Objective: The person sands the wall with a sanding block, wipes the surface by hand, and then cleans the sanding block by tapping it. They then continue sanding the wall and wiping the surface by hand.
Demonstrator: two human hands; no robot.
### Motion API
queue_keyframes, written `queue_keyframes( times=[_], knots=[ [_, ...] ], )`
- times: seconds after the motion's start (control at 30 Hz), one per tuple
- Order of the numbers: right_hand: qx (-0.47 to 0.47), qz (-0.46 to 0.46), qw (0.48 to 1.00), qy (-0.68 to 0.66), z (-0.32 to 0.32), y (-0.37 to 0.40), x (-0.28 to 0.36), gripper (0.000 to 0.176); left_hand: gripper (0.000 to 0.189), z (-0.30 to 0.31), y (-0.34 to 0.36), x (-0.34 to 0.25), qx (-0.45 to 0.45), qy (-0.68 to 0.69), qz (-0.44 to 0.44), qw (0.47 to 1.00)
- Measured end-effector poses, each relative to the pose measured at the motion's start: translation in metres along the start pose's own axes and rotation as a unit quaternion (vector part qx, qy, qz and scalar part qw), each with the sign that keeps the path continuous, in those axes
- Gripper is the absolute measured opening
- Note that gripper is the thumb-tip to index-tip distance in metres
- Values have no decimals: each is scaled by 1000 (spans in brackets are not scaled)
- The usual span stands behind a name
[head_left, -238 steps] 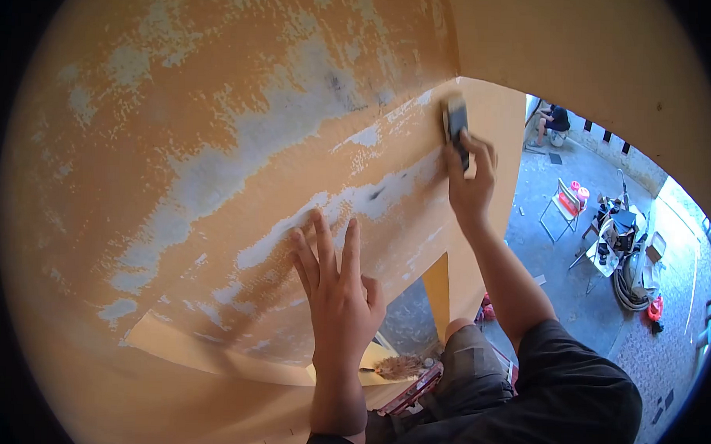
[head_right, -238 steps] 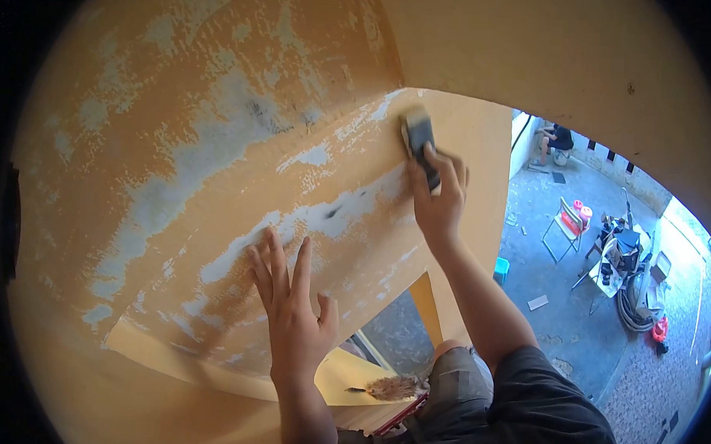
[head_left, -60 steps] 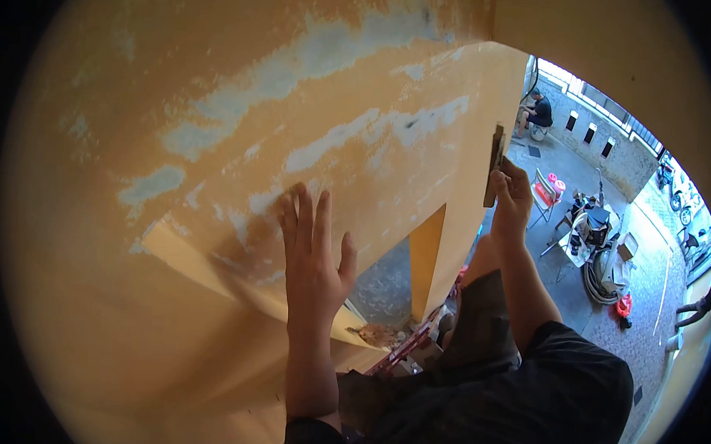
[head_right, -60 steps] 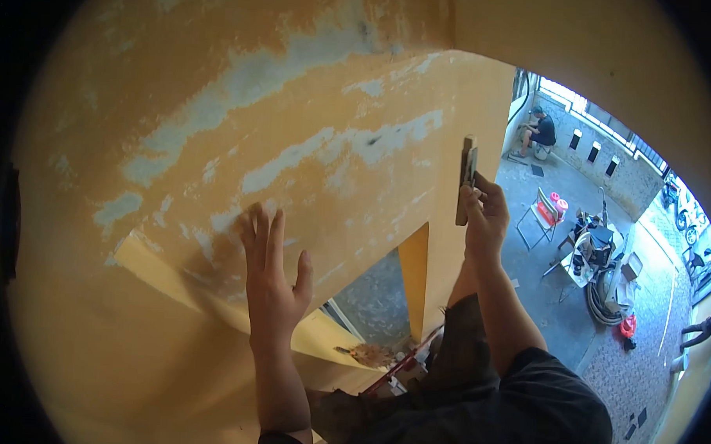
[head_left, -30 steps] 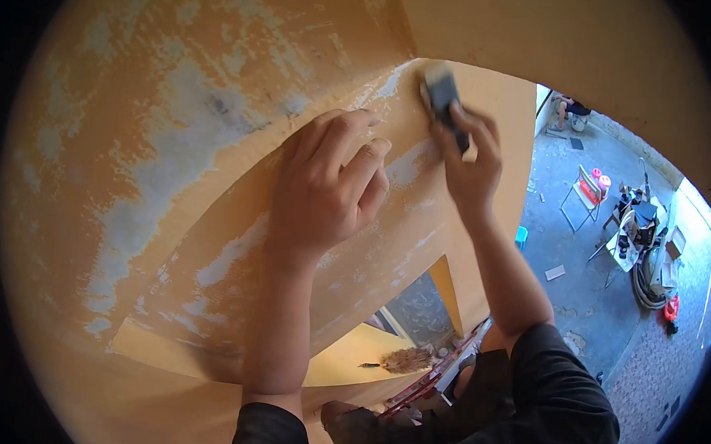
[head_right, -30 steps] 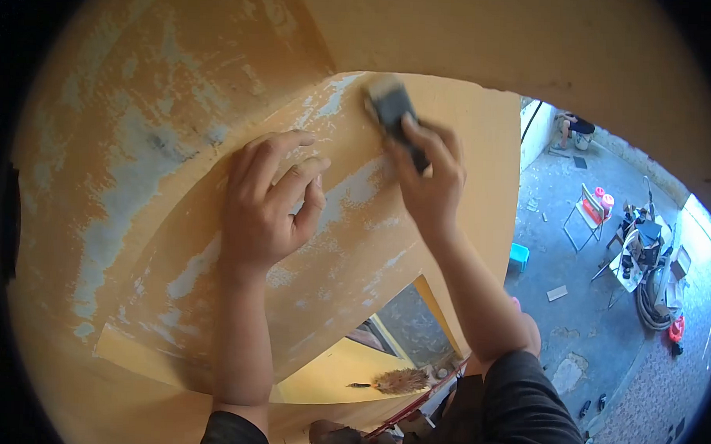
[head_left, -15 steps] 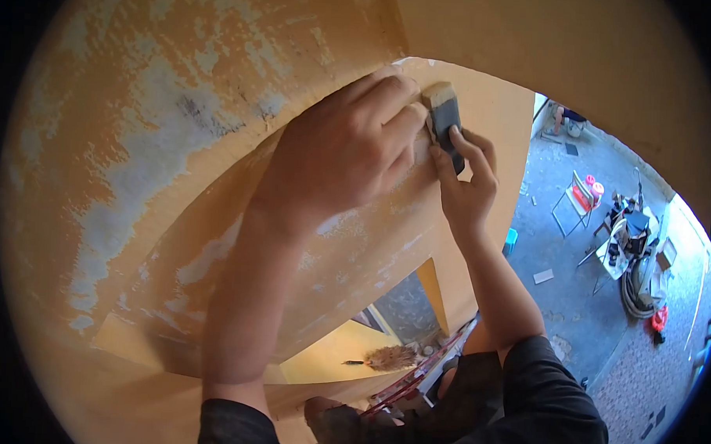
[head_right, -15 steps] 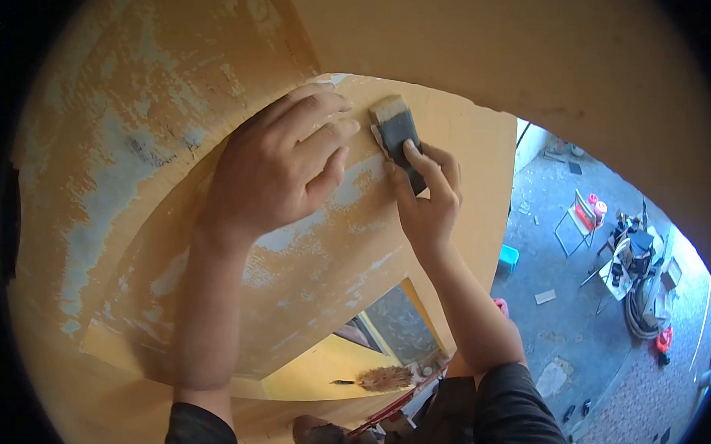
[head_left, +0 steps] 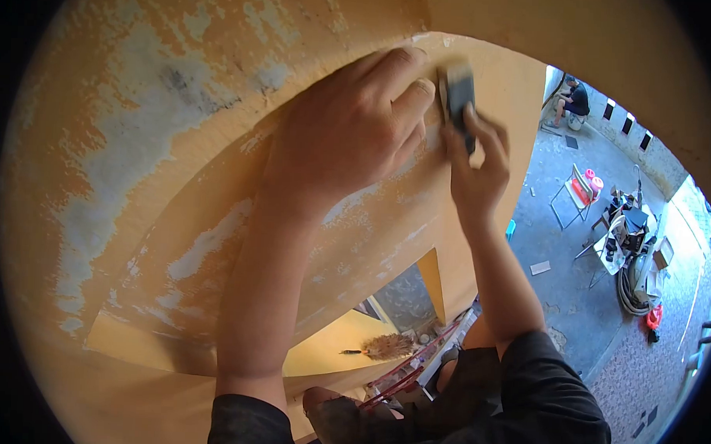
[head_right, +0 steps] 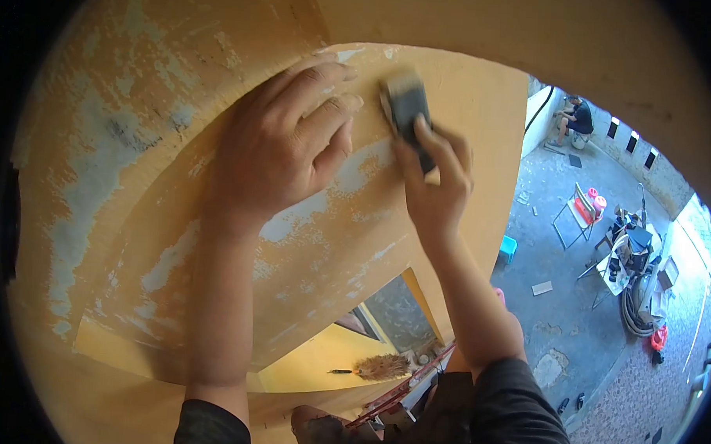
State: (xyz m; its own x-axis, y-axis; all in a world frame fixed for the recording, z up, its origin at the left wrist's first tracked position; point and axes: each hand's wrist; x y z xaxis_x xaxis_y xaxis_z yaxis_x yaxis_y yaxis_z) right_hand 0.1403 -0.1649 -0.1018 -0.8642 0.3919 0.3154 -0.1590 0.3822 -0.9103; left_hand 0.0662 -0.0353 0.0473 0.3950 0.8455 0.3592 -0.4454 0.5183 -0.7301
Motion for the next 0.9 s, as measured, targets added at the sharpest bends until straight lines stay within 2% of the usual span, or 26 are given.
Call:
queue_keyframes(
  times=[0.1, 0.17, 0.23, 0.3, 0.37, 0.43, 0.5, 0.57, 0.63, 0.7, 0.73, 0.77, 0.83, 0.9],
  knots=[
    [36, 22, 999, 27, 5, 7, -3, 30, 7, -2, 0, 0, -1, 17, 7, 1000],
    [12, -10, 1000, -17, -2, -34, 4, 30, 7, -2, 2, 0, -2, 8, 8, 1000],
    [13, -30, 999, -6, -1, -27, 3, 29, 7, -4, 2, 0, -2, 0, 10, 1000],
    [23, 60, 997, 38, 2, -1, 1, 29, 6, -5, 1, 2, -40, 20, -13, 999],
    [23, 38, 999, 23, 0, 0, -5, 30, 6, -3, -2, 5, -43, 9, -24, 999],
    [6, 3, 1000, 7, -5, -30, 9, 31, 6, -5, 2, 2, -20, 11, -35, 999],
    [-6, -12, 1000, -5, -6, -18, 5, 31, 6, -5, 2, 0, -15, 5, 3, 1000],
    [-1, 76, 996, 44, -2, 20, -9, 30, 7, -6, -1, 3, -38, 1, -10, 999],
    [6, 53, 998, 23, -6, 15, -5, 32, 8, -8, 2, 2, -19, -15, -14, 1000],
    [-36, 57, 998, -1, -17, -20, 0, 34, 8, -8, 2, 1, -22, -18, -17, 999],
    [-40, 25, 999, -13, -19, -32, 6, 35, 8, -8, 1, 2, -27, -22, -24, 999],
    [-39, 20, 999, -12, -17, -25, 4, 35, 8, -8, 3, 2, -22, -21, -24, 999],
    [-14, 75, 997, 17, -10, -2, -4, 35, 9, -5, 3, 2, -23, -5, -22, 999],
    [8, 68, 998, 13, -6, 6, -10, 34, 9, -5, 0, 4, -24, -13, -17, 999]
  ],
)
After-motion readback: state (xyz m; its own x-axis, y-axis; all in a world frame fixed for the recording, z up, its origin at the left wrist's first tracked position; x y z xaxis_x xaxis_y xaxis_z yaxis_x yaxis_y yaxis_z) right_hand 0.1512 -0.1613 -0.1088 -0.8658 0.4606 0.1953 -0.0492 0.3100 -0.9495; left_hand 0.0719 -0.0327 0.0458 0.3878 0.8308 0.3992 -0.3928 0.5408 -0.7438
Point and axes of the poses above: each hand's wrist, its own y-axis away from the middle knuckle, its own z-axis out of the back of the hand, x = y × z, and after that the axes turned 15 degrees about z, right-handed
